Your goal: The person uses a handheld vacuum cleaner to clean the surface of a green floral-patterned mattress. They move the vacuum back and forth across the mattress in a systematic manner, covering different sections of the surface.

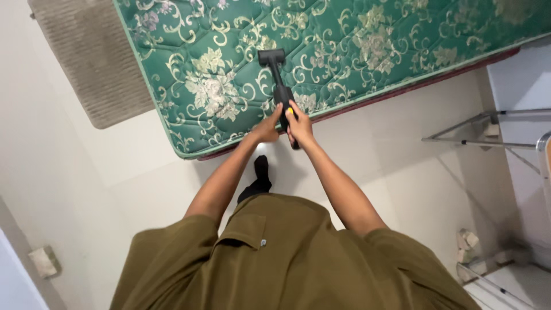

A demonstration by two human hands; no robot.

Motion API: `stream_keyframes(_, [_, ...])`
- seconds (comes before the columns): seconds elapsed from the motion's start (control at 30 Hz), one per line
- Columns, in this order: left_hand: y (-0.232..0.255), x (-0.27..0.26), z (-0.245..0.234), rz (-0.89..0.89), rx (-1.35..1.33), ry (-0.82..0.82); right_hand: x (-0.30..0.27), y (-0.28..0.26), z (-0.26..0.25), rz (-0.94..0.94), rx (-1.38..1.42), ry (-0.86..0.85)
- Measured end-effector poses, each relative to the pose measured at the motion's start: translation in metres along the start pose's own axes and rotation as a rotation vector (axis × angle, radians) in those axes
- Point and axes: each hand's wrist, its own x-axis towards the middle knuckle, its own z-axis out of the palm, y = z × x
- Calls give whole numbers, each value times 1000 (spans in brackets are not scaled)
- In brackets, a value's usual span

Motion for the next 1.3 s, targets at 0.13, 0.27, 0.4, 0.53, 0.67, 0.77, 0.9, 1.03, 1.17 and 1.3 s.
stream_keyframes(0.13, [-6, 8, 1, -122, 61, -98, 1, 13, -4, -29, 18, -61])
stream_keyframes(0.27, [2, -37, 50, 178, 149, -131, -71, 31, -31, 9, 35, -38])
stream_keyframes(0.4, [35, -94, 98, 18, -206, -295, -135, 45, -53, 110, -30, -31])
stream_keyframes(0.53, [42, -64, 82, 32, -261, -177, -108, 44, -49, -17, -57, -20])
stream_keyframes(0.67, [24, -2, 44, 115, 7, 102, -28, 13, -34, 12, 42, -14])
stream_keyframes(0.77, [11, 13, 32, -132, 27, -8, -24, 2, -39, 79, 88, -61])
stream_keyframes(0.9, [15, -30, 66, 120, -30, -18, -70, 14, -54, 50, 29, -98])
stream_keyframes(1.03, [49, -93, 110, -3, -173, -248, -139, 42, -85, 101, -27, -141])
stream_keyframes(1.17, [47, -107, 121, 152, -95, -169, -146, 68, -90, 0, -113, -188])
stream_keyframes(1.3, [21, -63, 105, -41, -157, 4, -97, 59, -64, -77, -70, -246])
